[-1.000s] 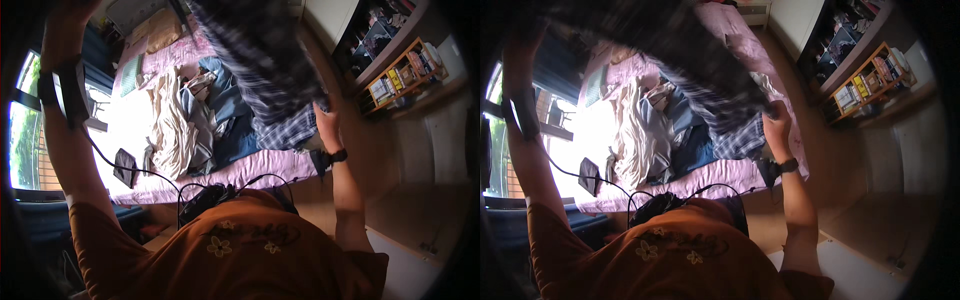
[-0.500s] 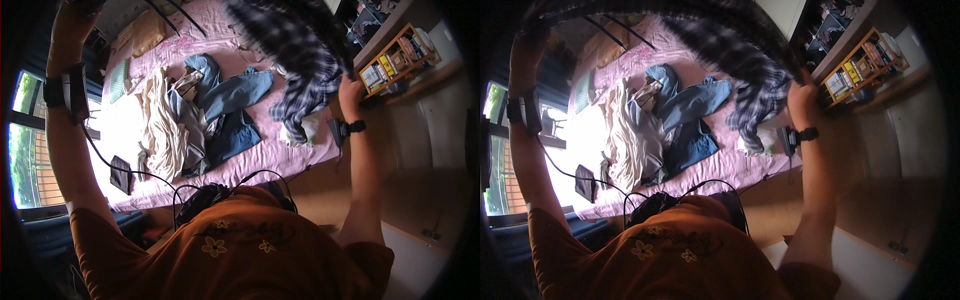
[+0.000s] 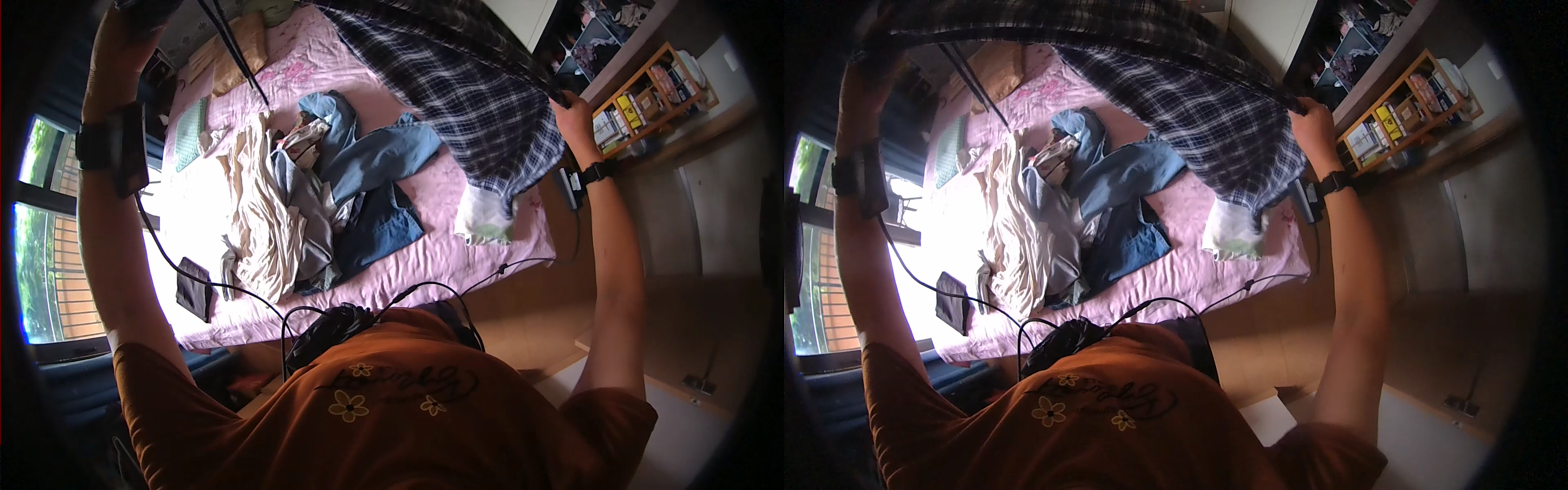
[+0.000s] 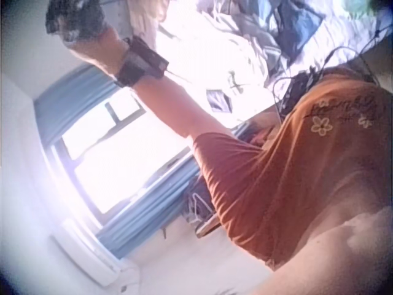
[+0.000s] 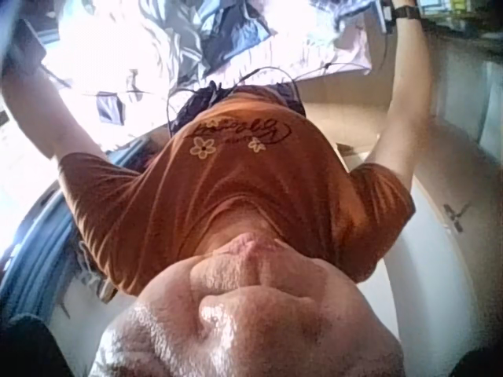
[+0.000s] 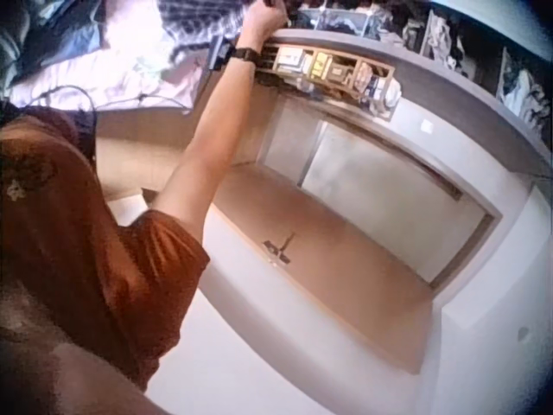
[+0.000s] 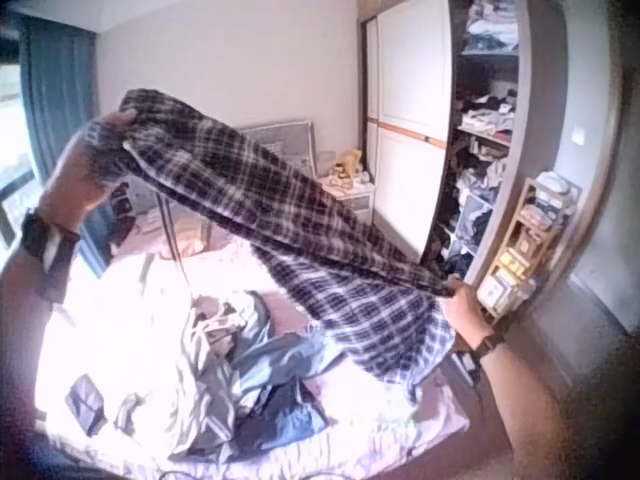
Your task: Folding various items of clothing including shirts and pants on a bed.
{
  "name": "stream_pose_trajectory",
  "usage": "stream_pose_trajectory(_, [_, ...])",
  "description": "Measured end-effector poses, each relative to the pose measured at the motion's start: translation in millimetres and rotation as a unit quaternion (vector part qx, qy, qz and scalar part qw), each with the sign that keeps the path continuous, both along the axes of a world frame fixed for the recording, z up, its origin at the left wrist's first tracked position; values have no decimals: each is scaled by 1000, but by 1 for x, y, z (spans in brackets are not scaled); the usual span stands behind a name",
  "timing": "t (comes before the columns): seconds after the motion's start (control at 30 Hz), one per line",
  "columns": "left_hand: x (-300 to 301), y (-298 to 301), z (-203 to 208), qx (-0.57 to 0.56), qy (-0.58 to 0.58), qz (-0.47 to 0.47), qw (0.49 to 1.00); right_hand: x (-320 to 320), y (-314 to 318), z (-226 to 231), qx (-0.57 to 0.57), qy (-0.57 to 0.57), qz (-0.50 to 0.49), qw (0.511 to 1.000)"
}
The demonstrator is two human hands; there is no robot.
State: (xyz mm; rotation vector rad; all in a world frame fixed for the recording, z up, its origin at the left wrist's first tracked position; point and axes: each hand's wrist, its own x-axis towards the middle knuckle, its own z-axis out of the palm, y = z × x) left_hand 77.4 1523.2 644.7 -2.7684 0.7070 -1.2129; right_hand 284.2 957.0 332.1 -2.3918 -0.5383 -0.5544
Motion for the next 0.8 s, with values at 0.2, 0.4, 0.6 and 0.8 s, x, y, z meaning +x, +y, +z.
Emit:
stream_pose_trajectory(0.2, [-13,83,-25,-88,13,152,984,24,-4,16,137,53,-66,987])
stream_pose_trajectory(0.4, [-100,178,-28,-312,-16,184,932,-49,13,-6,101,-55,15,993])
stream_pose_trajectory(0.6, [-219,198,-110,-514,156,139,832,-159,102,-145,93,-10,188,978])
stream_pose_trajectory(0.8, [-299,163,-244,-685,386,202,585,-245,178,-267,2,186,311,932])
